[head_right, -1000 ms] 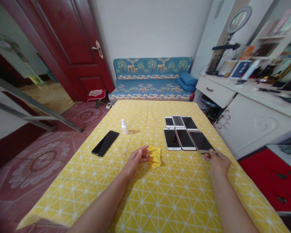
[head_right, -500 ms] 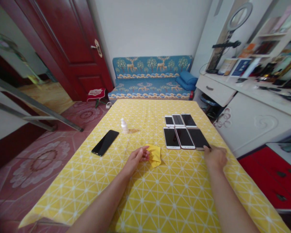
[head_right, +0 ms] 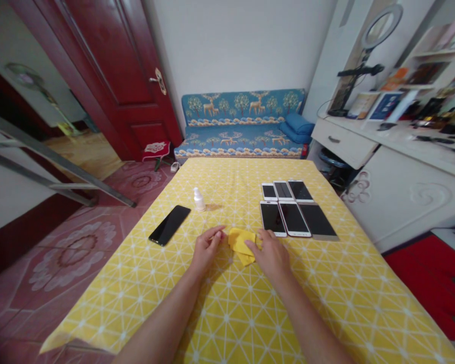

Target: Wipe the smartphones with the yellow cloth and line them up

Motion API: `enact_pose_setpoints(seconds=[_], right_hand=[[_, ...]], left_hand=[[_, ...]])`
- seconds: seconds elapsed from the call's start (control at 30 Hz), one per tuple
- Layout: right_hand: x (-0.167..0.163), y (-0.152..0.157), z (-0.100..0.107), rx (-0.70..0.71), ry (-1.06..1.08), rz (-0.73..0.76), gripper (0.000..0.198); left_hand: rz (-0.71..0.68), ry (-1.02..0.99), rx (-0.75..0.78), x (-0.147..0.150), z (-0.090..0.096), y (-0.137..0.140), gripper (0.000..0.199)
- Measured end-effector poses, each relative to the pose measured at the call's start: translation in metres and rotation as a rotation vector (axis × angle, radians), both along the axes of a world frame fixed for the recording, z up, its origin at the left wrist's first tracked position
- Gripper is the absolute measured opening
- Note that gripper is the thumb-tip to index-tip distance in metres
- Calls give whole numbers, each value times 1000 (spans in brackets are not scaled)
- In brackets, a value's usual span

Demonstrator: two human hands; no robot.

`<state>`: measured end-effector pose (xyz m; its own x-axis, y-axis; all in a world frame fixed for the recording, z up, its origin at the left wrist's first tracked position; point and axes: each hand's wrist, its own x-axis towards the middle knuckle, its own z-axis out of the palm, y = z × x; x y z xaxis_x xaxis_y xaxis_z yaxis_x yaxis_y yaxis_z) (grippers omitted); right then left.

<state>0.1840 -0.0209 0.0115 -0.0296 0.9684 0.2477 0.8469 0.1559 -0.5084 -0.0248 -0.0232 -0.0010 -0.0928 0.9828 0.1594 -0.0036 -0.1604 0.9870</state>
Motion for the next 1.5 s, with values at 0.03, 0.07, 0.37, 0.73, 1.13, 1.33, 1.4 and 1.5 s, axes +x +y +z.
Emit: enact_pose_setpoints(seconds=[0.03, 0.07, 0.37, 0.73, 1.13, 1.33, 1.4, 1.5], right_hand=[[-8, -2, -2, -17, -36, -21, 40], [-14, -3, -5, -21, -64, -48, 39], [-27, -16, -20, 111, -108, -107, 51], [-18, -15, -28, 102, 133, 39, 23], [-15, -14, -19, 30, 605, -108, 36], [-9, -9, -18, -137, 967, -90, 42], [-7, -7, -19, -162, 1060, -76, 44], [-5, -6, -22, -183, 1184, -66, 39]], left_hand=[[82, 117, 61, -8, 3, 2, 30], [181, 246, 112, -18, 6, 4, 28], [855, 1100, -266, -98, 8, 15, 69], [803, 1197, -472, -106, 15, 13, 80], [720, 886, -624, -116, 24, 9, 90], [896, 292, -228, -110, 19, 15, 79], [856, 0, -21, -105, 18, 18, 65], [628, -333, 95, -95, 21, 15, 52]])
